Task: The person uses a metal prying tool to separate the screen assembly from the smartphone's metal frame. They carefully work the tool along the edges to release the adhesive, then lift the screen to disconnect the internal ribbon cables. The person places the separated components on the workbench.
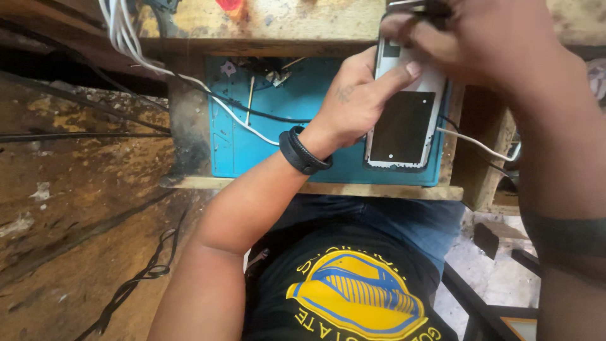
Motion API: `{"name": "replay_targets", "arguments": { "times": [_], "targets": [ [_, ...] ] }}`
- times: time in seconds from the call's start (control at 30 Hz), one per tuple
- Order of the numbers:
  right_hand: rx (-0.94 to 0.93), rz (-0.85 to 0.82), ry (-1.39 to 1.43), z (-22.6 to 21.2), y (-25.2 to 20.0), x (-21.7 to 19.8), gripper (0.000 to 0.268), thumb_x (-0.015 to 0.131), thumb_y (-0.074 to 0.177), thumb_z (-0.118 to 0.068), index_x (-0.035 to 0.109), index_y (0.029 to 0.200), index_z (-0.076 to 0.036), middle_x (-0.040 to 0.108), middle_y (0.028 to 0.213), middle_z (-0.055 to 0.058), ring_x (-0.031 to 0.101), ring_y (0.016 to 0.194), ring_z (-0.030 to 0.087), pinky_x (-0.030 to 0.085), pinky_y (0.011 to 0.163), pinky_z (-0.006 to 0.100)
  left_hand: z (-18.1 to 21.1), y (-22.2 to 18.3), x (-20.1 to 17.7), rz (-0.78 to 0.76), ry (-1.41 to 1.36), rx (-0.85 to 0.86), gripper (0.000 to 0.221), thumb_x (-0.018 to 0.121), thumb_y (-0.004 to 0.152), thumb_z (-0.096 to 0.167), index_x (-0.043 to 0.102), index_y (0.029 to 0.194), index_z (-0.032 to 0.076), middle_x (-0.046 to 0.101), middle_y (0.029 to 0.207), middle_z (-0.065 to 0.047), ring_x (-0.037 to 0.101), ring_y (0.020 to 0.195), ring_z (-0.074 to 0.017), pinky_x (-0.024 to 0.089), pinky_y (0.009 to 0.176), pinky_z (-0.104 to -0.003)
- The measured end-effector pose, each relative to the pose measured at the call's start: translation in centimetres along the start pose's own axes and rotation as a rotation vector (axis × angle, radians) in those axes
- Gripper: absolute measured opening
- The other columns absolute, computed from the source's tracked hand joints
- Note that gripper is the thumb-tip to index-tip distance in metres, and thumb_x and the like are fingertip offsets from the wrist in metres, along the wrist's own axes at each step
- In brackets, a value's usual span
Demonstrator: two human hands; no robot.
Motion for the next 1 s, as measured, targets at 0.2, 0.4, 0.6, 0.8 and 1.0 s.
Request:
{"name": "replay_targets", "arguments": {
  "times": [0.2,0.4,0.6,0.8,1.0],
  "targets": [
    [0.278,-0.067,-0.009,0.2,0.1,-1.0,0.025,0.068,0.111,-0.030,0.076,0.110,-0.007,0.070,0.079,0.015,0.069,0.065,0.027,0.053,0.054,0.040,0.5,-0.3,-0.1,0.023,0.095,0.031,0.023,0.068,0.107,0.019,0.067,0.114,-0.003,0.070,0.103,-0.003,0.063,0.097,-0.0094,0.054,0.091,-0.028],
    [-0.035,-0.053,0.104,-0.5,0.4,-0.5,0.022,0.069,0.109,-0.022,0.076,0.121,-0.005,0.075,0.102,0.014,0.070,0.082,0.026,0.053,0.067,0.037,0.3,-0.1,-0.2,0.013,0.077,0.012,0.025,0.068,0.105,0.019,0.067,0.115,-0.004,0.072,0.104,-0.004,0.065,0.096,-0.0096,0.055,0.089,-0.028],
    [0.119,-0.224,0.054,-0.8,1.8,-0.5,0.025,0.071,0.102,-0.028,0.075,0.117,-0.008,0.073,0.091,0.017,0.068,0.072,0.032,0.053,0.062,0.044,0.5,-0.1,0.0,0.023,0.064,-0.003,0.026,0.068,0.105,0.019,0.067,0.116,-0.005,0.073,0.105,-0.006,0.067,0.097,-0.0108,0.057,0.091,-0.029],
    [0.307,-0.267,0.018,-0.6,2.0,-0.7,0.029,0.072,0.103,-0.035,0.074,0.116,-0.010,0.070,0.086,0.018,0.068,0.068,0.032,0.054,0.059,0.044,0.6,-0.2,0.0,0.014,0.057,0.002,0.025,0.068,0.106,0.018,0.067,0.116,-0.004,0.072,0.106,-0.005,0.065,0.098,-0.0105,0.056,0.092,-0.029],
    [0.046,-0.232,-0.036,0.0,2.1,0.2,0.024,0.071,0.104,-0.028,0.076,0.121,-0.011,0.073,0.089,0.018,0.068,0.068,0.033,0.054,0.059,0.044,0.1,-0.1,0.0,0.009,0.007,-0.022,0.025,0.068,0.106,0.017,0.067,0.117,-0.005,0.072,0.107,-0.006,0.065,0.098,-0.0108,0.056,0.091,-0.029]
  ]
}}
Point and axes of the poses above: each hand's wrist, its own y-axis towards the middle knuckle, its own x-axis out of the palm, z = x × y, the point moved 4 cm from there along y, towards the middle knuckle
